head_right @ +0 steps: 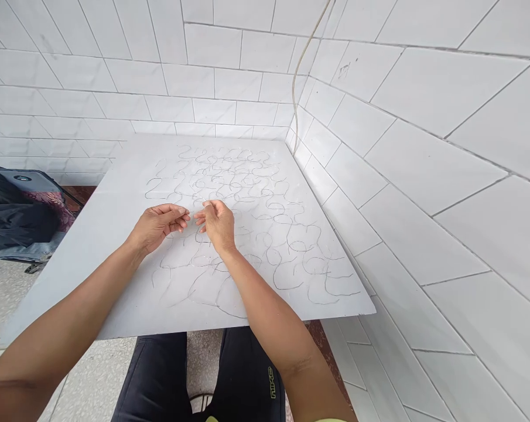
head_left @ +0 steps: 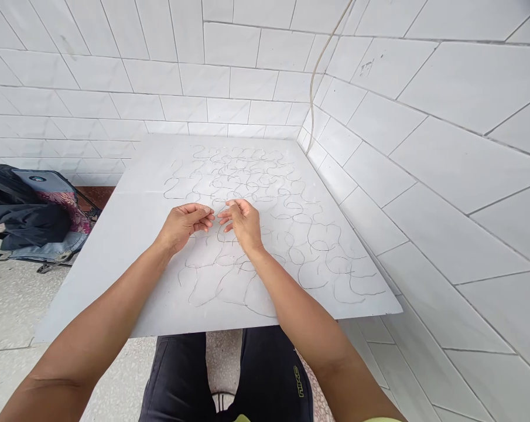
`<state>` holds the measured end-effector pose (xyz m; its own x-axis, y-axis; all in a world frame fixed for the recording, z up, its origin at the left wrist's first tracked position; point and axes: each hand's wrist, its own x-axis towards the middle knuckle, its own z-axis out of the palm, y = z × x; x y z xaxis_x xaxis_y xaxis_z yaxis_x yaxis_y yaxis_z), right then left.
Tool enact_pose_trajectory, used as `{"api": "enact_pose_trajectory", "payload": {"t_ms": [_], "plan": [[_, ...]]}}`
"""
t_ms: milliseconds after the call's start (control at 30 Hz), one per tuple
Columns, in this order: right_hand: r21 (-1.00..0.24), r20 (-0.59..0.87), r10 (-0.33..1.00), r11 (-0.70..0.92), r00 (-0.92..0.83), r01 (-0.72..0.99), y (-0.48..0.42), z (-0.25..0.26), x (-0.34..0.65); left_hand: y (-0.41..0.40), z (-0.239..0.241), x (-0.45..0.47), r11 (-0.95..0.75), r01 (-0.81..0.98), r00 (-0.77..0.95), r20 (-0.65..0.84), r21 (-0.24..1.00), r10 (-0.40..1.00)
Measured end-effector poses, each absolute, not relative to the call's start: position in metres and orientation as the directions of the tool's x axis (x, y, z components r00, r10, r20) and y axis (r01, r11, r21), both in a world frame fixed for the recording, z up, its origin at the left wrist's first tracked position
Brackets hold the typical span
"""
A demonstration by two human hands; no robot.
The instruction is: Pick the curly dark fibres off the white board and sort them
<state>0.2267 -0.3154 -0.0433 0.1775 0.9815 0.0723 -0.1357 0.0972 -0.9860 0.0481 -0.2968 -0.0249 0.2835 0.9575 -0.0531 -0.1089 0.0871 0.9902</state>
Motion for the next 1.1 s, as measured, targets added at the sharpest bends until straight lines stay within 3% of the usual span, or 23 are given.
{"api": "enact_pose_trajectory", "payload": {"t_ms": [200,500,667,833,1100], "plan": [[-0.984,0.049,0.971,0.087,0.232,-0.155,-0.313,-0.043,0.232,-0.262,-0.013,0.019,0.035,-0.085,0.152,-0.022,0.996,0.988],[-0.997,0.031,0.983,0.043,0.18,-0.06,-0.323,-0.038,0.227,-0.141,0.02,-0.074,-0.123,0.046,-0.028,0.124,0.991,0.992],[-1.0,0.024,0.986,0.021,0.164,0.017,-0.324,-0.044,0.223,-0.097,0.009,-0.103,-0.072,0.03,-0.08,0.074,0.997,0.994],[-0.999,-0.014,0.989,-0.02,0.146,0.037,-0.325,-0.047,0.222,-0.091,-0.01,-0.119,0.036,0.086,-0.114,-0.026,0.996,0.993],[-0.995,-0.084,0.991,-0.089,0.102,0.049,-0.331,-0.04,0.219,-0.117,-0.023,-0.112,-0.078,0.326,-0.015,0.088,0.942,0.996]]}}
